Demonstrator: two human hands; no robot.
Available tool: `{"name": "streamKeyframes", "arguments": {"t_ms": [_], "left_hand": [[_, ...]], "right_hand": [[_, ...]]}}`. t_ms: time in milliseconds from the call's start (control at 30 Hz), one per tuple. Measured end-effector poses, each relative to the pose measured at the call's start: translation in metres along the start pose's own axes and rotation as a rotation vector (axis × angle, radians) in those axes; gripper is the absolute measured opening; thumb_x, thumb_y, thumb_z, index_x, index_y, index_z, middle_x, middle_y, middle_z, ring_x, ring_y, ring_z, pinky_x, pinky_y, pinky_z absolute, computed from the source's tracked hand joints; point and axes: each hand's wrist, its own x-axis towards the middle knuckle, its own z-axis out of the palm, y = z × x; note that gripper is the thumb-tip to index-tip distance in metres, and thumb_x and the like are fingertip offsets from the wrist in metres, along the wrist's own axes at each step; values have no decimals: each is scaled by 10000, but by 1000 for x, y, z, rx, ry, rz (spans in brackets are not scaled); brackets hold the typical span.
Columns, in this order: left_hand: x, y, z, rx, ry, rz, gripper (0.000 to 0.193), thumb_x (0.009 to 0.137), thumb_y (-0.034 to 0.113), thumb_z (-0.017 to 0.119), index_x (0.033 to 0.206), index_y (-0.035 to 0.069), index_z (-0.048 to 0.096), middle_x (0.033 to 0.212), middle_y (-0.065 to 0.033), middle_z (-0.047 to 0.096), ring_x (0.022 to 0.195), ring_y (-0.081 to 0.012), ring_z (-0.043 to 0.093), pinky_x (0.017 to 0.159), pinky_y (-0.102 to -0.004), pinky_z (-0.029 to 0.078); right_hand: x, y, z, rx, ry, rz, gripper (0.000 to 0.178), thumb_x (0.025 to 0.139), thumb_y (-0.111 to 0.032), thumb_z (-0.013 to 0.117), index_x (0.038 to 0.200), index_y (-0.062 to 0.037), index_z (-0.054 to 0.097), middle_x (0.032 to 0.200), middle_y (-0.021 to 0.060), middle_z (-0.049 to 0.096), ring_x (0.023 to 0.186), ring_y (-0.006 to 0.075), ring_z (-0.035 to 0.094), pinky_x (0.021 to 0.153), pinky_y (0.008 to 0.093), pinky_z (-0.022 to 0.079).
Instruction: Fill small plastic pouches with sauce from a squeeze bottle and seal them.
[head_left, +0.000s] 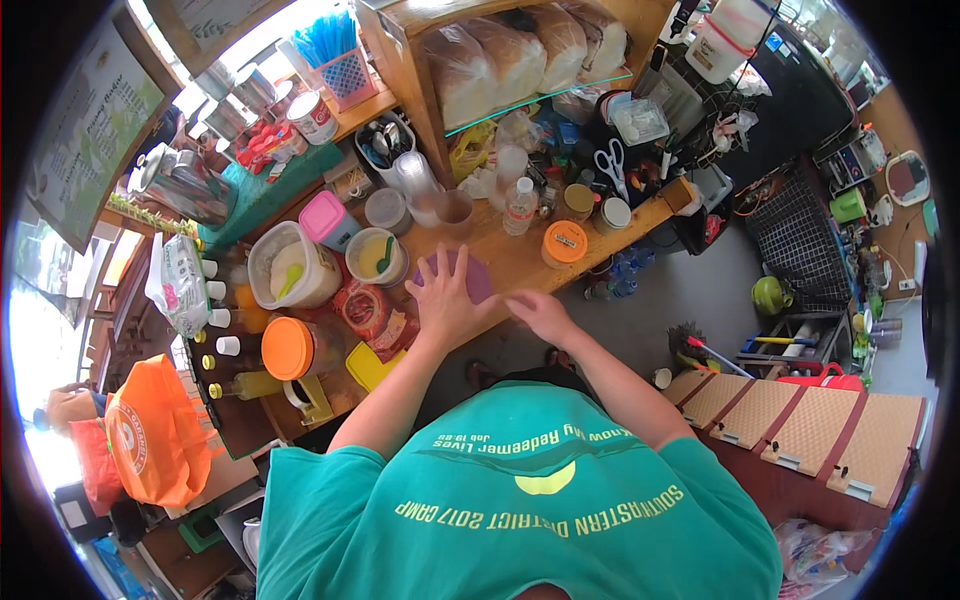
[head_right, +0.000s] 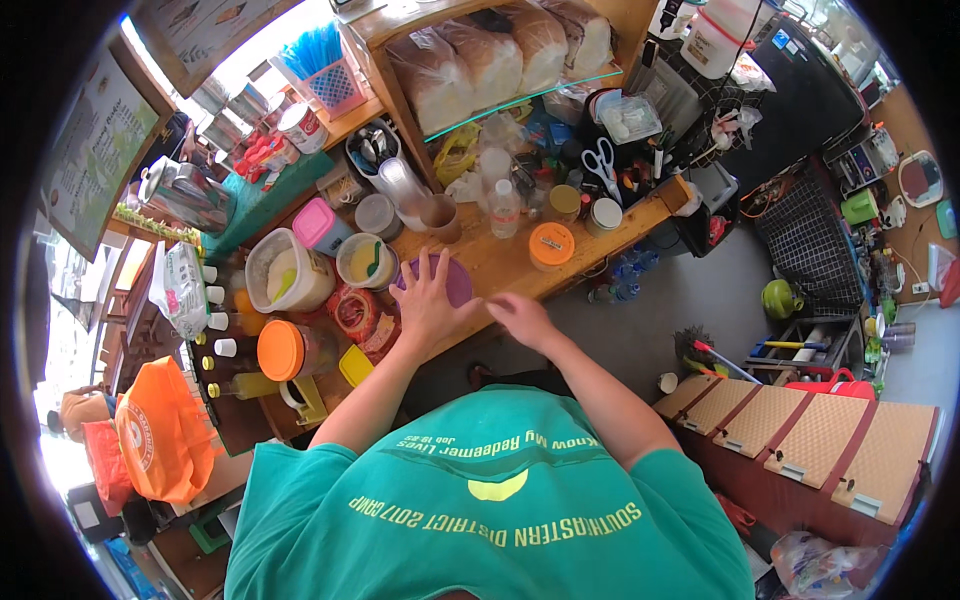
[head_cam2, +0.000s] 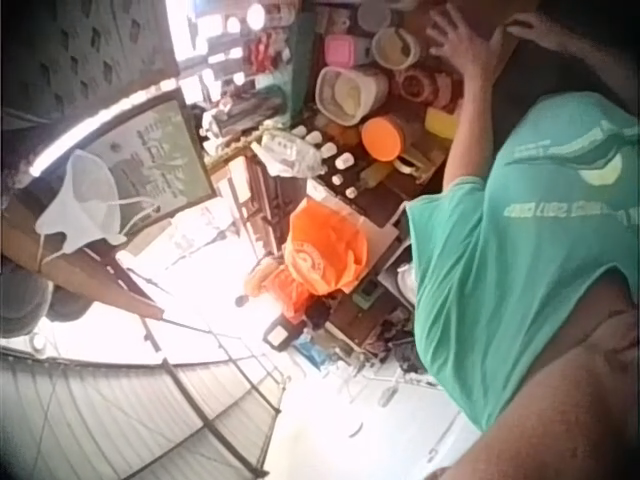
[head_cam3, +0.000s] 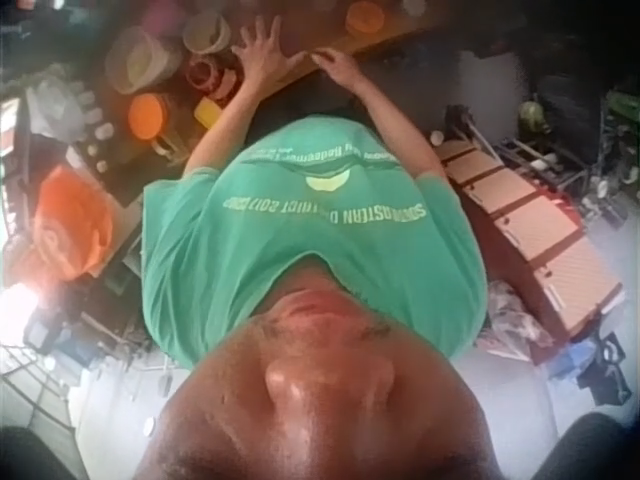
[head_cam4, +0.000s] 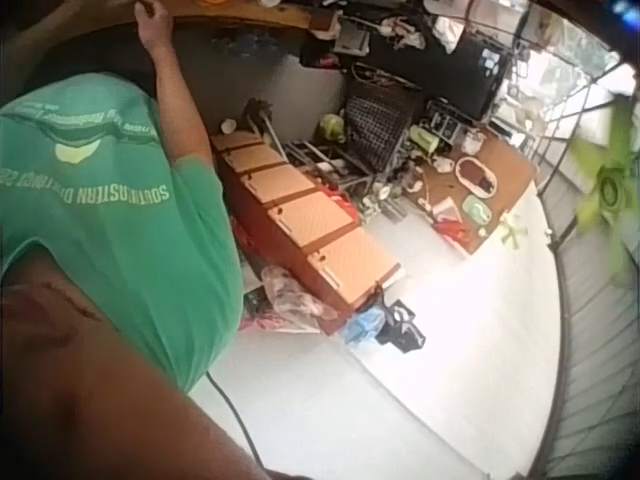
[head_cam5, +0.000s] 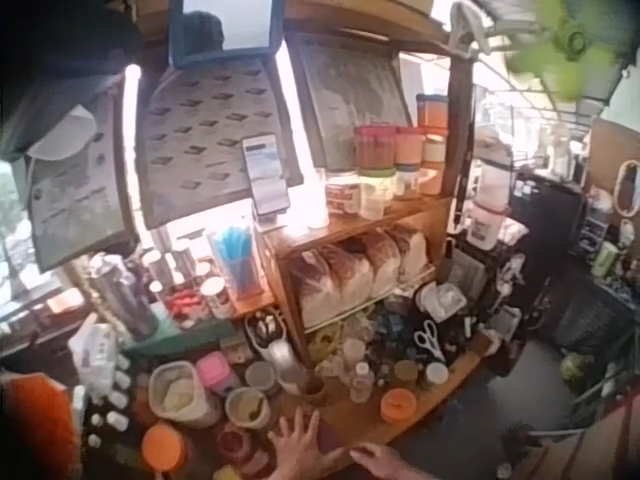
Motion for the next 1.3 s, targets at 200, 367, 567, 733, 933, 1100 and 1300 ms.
{"name": "streamKeyframes", "arguments": {"t_ms": [200,367,567,733,933,1100,1300], "left_hand": [[3,3,3,-7,41,-27,957,749,586,705,1537,162,365,1572,-213,315,1401,-546,291,994,-778,309],[14,3,-12,35,-138,-36,1058,647,591,757,1541,189,358,1584,-217,308,1400,-550,309,985,-757,346],[-58,38,-33,-37,115,-144,1113,574,489,828,1535,170,365,1582,-224,297,1370,-544,334,968,-706,366],[-180,106,-51,-14,292,-523,1135,526,514,881,1503,173,417,1570,-226,306,1354,-494,345,960,-638,359],[-318,212,-43,-47,447,-1043,1102,503,402,853,1492,156,435,1542,-237,336,1365,-461,326,964,-590,384],[-428,334,-27,-4,617,-1573,1100,511,411,850,1493,156,425,1550,-229,316,1338,-451,354,952,-589,404],[-571,493,0,161,780,-2406,1106,527,430,842,1498,161,386,1542,-209,306,1329,-472,364,971,-683,392]], "right_hand": [[47,-6,26,31,8,-43,503,964,-379,678,1269,19,630,1116,106,703,974,173,668,803,300,546],[54,-5,13,-15,-96,40,595,919,-453,713,1249,36,632,1112,105,703,977,183,671,841,305,538],[24,-15,5,254,-516,62,863,857,-430,771,1507,-61,339,1427,110,502,1280,236,537,915,368,530],[-26,-35,23,234,-1032,187,1045,826,-392,787,1581,-124,115,1534,141,329,1377,318,420,972,524,517],[-109,-27,62,-97,-1532,262,968,873,-356,742,1585,-129,126,1522,175,340,1378,334,428,997,525,511],[-178,-6,81,-327,-1865,424,684,1015,-302,602,1546,-58,247,1438,147,460,1223,308,572,986,471,521],[-179,19,99,-728,-1783,309,413,1002,-300,625,1319,-42,568,1216,113,622,1056,244,642,890,417,562]]}}
